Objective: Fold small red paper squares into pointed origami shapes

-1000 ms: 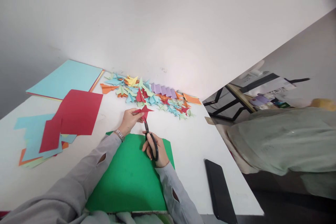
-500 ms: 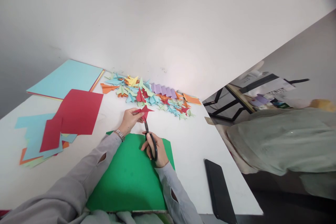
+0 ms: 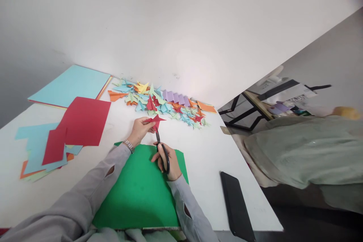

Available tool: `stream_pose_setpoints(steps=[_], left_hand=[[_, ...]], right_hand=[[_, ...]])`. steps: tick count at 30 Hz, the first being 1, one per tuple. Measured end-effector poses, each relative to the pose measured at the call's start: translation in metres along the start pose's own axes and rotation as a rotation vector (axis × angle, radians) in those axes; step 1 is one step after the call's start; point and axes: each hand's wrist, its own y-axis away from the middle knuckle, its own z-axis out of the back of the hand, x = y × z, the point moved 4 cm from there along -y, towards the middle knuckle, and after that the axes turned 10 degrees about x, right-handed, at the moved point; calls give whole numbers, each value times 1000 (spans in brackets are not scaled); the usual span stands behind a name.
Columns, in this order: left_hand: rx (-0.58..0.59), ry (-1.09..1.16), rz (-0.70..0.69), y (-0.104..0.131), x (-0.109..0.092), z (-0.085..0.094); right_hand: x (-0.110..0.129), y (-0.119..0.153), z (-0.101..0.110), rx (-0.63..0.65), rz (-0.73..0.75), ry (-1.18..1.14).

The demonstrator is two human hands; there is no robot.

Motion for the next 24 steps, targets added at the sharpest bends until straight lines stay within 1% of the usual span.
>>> stream_pose_setpoints(steps=[5, 12, 24], left_hand=[[2, -4, -5, 0, 0, 0], [-9, 0, -5, 0, 0, 0], [-16, -7, -15, 0, 0, 0]], right_hand=[[0, 0, -1, -6, -3, -11], [0, 0, 0, -27, 9, 79], [0, 0, 1, -47, 24, 154]])
